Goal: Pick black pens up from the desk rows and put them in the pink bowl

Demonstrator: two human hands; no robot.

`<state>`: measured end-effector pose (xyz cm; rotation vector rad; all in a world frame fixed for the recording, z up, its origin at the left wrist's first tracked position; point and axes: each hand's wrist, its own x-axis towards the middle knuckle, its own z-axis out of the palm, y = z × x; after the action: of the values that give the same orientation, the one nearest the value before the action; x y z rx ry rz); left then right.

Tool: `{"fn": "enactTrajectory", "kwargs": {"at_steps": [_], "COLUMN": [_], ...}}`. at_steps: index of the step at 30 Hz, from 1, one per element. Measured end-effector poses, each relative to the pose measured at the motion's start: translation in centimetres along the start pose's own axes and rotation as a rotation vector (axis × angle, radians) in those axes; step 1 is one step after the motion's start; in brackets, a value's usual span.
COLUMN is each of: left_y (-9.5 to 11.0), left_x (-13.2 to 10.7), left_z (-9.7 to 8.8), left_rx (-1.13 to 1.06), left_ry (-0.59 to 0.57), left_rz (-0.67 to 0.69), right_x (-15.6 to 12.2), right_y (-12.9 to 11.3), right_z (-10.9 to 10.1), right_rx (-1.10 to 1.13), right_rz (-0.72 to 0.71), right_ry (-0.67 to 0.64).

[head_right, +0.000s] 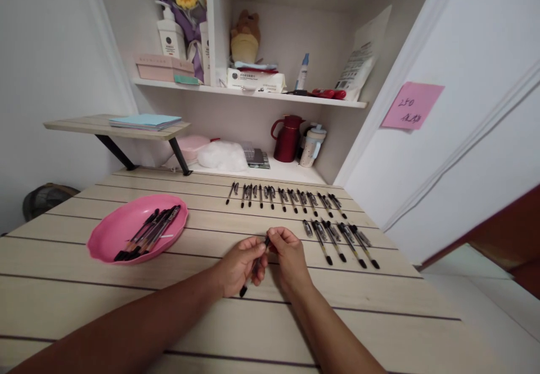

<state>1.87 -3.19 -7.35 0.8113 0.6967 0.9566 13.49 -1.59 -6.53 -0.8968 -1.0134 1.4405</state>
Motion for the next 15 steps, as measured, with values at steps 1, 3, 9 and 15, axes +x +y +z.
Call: {"fn": "enactTrajectory", "kwargs": {"at_steps": [1, 3, 9, 15], "left_y": [-0.01, -0.02, 0.14, 0.24], "left_x": [-0.01, -0.02, 0.02, -0.03], "left_z": [0.0, -0.01, 0.06, 0.15], "left_rx": [-0.002, -0.009, 0.0, 0.011], "left_ry": [-0.008, -0.017, -0.005, -0.011], "left_rz": [-0.006, -0.017, -0.005, -0.004], "right_x": [-0.11, -0.3, -0.43, -0.34], "right_y": [0.0, -0.02, 0.12, 0.09], "right_z": [0.04, 0.08, -0.02, -0.07], "right_rx": [0.041, 0.095, 0.081, 0.066], "right_rz": [0.027, 0.063, 0.058, 0.039], "right_ry": [-0.032, -0.082, -0.167, -0.147]}}
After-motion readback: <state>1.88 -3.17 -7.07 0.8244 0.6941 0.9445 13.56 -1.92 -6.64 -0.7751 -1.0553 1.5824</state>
